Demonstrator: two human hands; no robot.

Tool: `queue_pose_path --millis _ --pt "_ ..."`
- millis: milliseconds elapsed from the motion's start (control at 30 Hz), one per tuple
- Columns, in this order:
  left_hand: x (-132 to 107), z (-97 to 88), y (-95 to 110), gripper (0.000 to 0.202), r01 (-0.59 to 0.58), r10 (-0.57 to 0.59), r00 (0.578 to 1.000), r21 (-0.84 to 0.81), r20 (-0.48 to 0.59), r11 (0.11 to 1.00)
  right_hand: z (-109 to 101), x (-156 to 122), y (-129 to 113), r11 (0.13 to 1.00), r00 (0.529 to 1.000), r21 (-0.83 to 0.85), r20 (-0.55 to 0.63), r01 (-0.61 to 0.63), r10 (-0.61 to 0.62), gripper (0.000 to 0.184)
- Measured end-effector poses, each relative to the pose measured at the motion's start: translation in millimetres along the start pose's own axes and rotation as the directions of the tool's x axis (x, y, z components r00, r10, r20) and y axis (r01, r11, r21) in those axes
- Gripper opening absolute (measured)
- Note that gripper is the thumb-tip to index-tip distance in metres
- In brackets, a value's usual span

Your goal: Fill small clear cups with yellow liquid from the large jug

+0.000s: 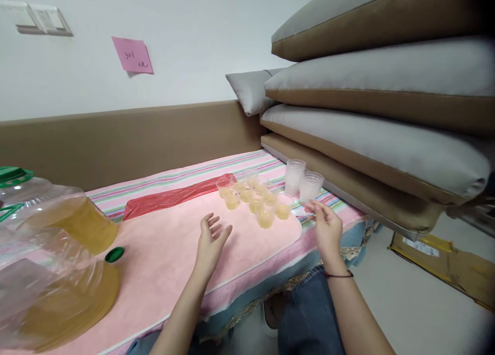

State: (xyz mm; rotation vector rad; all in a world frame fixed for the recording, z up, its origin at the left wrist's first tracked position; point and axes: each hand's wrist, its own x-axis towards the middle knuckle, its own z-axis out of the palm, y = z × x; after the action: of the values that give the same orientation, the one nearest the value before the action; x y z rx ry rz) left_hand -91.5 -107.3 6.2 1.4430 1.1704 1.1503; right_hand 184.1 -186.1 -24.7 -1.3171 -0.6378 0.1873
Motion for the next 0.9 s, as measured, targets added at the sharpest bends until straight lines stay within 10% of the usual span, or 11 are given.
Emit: queue_pose_path --millis 133,400,700,800,900 --pt "-7.1 -3.8 -3.4 0.067 0.030 -0.028 1.000 -0.100 0.014 0.995 -12.7 51.1 34.4 0.999 0.986 -0.026 -0.166 -0.028 0.023 0.064" --pt "-8.3 -4.3 -3.7 0.063 0.038 -0.035 0.999 -0.143 0.020 0.989 6.7 81.4 84.1 0.994 0.992 0.013 -0.057 -0.112 0.112 0.084" --pt "-21.8 1.2 20.0 0.057 -0.050 0.065 0.995 -0.183 0.077 0.982 -3.5 43.5 21.7 0.995 0.995 0.098 0.100 -0.010 0.001 0.065" --pt "-23.4 -0.6 26.0 0.050 -0.118 0.138 0.986 -0.192 0.094 0.974 7.2 9.2 -6.8 0.986 0.923 0.162 0.385 -0.049 -0.018 0.056" --pt "-22.5 -5.4 27.9 0.051 -0.142 0.178 0.976 -0.258 0.122 0.956 26.1 -26.8 -24.4 0.975 0.736 0.173 0.677 -0.141 -0.013 0.055"
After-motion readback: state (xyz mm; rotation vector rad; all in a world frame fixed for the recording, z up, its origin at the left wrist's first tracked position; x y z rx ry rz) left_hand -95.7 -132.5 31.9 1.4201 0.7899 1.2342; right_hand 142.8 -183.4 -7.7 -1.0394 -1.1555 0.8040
